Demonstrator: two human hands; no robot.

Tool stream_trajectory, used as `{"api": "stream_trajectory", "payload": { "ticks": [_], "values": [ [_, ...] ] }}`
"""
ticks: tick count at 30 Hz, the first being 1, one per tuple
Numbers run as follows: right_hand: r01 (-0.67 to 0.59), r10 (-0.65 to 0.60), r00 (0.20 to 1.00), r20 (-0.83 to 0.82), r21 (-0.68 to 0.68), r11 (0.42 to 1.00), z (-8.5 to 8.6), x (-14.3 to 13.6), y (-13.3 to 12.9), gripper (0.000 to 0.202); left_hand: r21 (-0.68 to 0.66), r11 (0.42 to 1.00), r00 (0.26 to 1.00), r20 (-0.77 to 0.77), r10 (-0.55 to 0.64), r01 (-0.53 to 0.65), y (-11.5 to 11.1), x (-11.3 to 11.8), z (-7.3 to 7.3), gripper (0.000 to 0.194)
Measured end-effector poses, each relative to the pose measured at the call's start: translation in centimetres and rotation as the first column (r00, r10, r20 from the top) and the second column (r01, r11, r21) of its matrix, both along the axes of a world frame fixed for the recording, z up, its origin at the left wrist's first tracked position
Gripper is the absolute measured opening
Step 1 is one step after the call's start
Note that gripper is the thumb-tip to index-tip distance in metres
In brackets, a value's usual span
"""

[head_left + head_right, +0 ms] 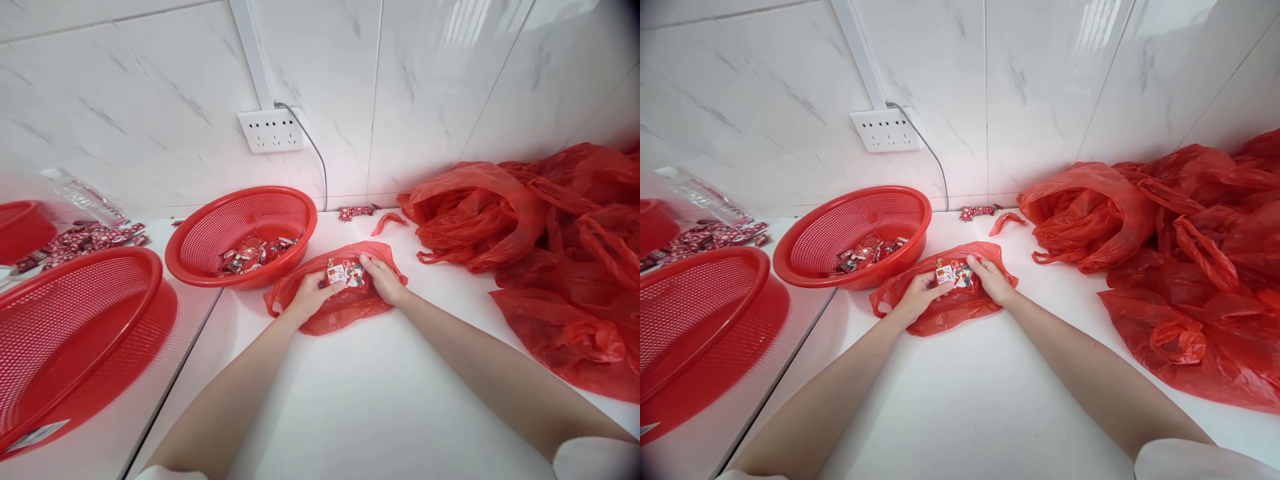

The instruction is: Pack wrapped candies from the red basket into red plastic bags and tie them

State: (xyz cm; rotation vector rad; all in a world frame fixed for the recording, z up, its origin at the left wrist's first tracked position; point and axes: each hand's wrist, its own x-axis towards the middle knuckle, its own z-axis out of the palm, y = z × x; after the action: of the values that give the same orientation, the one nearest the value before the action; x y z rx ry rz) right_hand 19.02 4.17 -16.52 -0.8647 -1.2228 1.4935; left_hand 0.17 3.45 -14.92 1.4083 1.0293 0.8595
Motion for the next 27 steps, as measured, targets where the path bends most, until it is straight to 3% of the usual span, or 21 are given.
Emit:
{"api": "stream_trajectory", "payload": {
  "ticks": [7,11,17,23,27],
  "values": [
    [-0.170,0.147,0.970,0.191,0.110,0.979,-0.26,0.20,0.06,0.037,0.057,0.986,0.982,0.120,0.148,-0.155,0.06,-0.11,-0.37,0.035],
    [-0.162,0.137,0.972,0.193,0.122,0.979,-0.15,0.25,0.03,0.033,0.033,0.995,0.992,0.098,0.085,-0.089,0.16,-0.09,-0.38,0.042],
    [-0.259,0.242,0.958,0.155,0.100,0.961,0.15,0.37,-0.14,0.032,0.015,0.999,0.999,0.030,0.034,-0.035,0.17,-0.30,-0.19,0.030],
    [-0.293,0.267,0.941,0.209,0.104,0.950,0.28,0.25,-0.42,0.036,-0.031,0.999,0.992,0.128,0.018,-0.014,0.22,-0.36,0.14,0.022],
    [-0.262,0.234,0.947,0.222,0.105,0.959,0.36,0.28,-0.25,0.040,-0.032,0.999,0.994,0.108,0.007,-0.004,0.23,-0.34,0.11,0.029]
  ]
}}
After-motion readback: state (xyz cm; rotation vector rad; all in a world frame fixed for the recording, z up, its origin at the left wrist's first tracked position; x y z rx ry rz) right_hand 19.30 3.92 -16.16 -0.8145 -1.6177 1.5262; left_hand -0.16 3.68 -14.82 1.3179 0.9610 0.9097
